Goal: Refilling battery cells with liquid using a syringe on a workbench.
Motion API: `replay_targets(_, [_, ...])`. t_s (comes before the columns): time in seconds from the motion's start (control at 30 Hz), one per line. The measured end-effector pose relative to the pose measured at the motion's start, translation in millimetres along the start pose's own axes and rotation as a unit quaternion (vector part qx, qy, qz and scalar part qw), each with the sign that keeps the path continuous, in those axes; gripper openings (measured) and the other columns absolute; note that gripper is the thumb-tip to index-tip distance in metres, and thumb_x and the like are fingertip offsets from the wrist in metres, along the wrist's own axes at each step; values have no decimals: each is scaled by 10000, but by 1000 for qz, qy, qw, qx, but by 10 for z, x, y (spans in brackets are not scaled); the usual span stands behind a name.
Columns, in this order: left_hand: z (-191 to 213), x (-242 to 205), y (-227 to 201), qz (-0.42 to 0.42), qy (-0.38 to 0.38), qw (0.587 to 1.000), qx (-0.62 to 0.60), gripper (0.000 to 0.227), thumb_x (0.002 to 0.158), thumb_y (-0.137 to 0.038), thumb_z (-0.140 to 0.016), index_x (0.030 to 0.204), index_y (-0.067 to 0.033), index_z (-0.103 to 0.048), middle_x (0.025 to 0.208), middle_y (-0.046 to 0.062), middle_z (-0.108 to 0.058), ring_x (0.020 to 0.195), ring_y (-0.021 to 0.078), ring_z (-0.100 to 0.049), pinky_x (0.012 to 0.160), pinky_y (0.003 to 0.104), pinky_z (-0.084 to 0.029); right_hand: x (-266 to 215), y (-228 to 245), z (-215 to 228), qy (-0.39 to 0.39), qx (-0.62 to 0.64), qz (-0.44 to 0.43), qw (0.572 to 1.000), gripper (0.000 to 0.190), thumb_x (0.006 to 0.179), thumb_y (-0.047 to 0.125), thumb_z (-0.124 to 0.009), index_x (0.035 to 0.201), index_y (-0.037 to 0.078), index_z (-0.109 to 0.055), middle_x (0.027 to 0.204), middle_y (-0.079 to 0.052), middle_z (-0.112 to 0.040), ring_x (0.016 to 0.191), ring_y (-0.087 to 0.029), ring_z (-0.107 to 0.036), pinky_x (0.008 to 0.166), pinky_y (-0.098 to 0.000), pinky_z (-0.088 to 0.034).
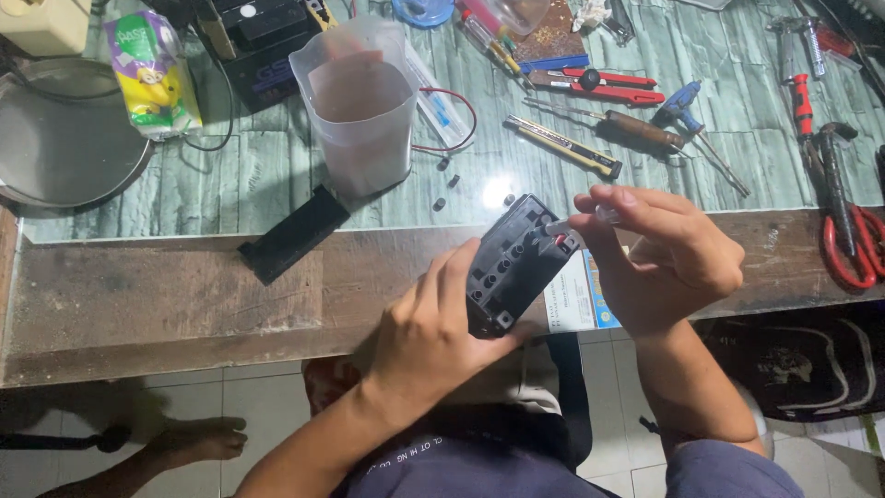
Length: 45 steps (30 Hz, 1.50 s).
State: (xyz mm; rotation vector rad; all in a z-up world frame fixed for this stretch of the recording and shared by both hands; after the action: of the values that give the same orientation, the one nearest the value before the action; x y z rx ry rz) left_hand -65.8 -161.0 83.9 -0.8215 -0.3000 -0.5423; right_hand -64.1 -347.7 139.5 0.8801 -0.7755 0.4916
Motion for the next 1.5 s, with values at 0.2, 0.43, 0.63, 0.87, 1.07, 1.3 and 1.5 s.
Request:
replay_targets(0.2, [91,353,56,8,88,995,-53,809,752,-644,-781,1192,18,-632,1060,180,-706,857,318,-758,732,395,-611,101,-3,22,11,52,-35,998,287,984,25,-793,1239,18,-662,1142,-185,-721,1005,-234,-769,842,-301,-665])
replay_targets(0.43, [-278,1029,-22,-260,117,932,-225,357,947,-277,-804,1191,-25,-739,1213,134,-723,1139,291,-711,960,390,-582,167,-44,41,38,91,-58,993,180,993,-83,-768,1152,-33,-699,1158,-209,-715,1092,-264,-738,973,-344,-632])
replay_targets(0.63, [-811,977,55,-187,305,864,-354,130,981,-152,-728,1082,-95,-786,1054,65,-780,1021,167,-745,942,324,-575,11,-409,78,-12,254,-166,953,266,999,-112,-784,1230,-37,-674,1130,-202,-739,1168,-266,-740,1038,-391,-626])
replay_targets(0.87, [-928,894,164,-50,360,810,-460,178,961,-165,-717,1109,-89,-782,1032,40,-774,935,120,-737,879,311,-608,-33,-537,63,-35,342,-188,920,267,977,-57,-774,1214,11,-673,1048,-181,-768,1089,-264,-762,1107,-455,-574])
replay_targets(1.07, [-865,888,146,-85,331,839,-422,206,957,-136,-737,1135,-48,-790,999,67,-781,950,124,-720,881,293,-572,-45,-504,9,15,322,-158,933,285,1028,-77,-786,1267,20,-665,1091,-179,-763,1158,-260,-752,1148,-468,-570])
replay_targets(1.3, [-976,884,197,-47,336,824,-454,215,938,-166,-764,1121,-56,-786,1013,49,-800,944,104,-740,894,277,-604,-95,-532,-7,-14,356,-143,924,340,986,-130,-776,1238,59,-647,1063,-175,-763,1118,-268,-754,1129,-464,-578])
replay_targets(1.5, [-915,904,181,-40,331,830,-448,184,928,-150,-794,1073,-38,-796,984,56,-804,918,101,-731,885,286,-598,-96,-684,-33,-51,438,-147,885,351,1016,-194,-734,1176,87,-598,1051,-198,-766,1122,-279,-758,1080,-413,-602])
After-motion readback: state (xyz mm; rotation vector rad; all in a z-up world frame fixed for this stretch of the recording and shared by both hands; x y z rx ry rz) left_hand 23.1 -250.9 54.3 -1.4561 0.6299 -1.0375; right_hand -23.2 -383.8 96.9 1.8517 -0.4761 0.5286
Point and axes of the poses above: each hand's wrist, its own x-axis towards the middle knuckle, its own z-axis out of the back of the hand, y = z × x, the point moved 10 cm from there along x, towards the middle knuckle
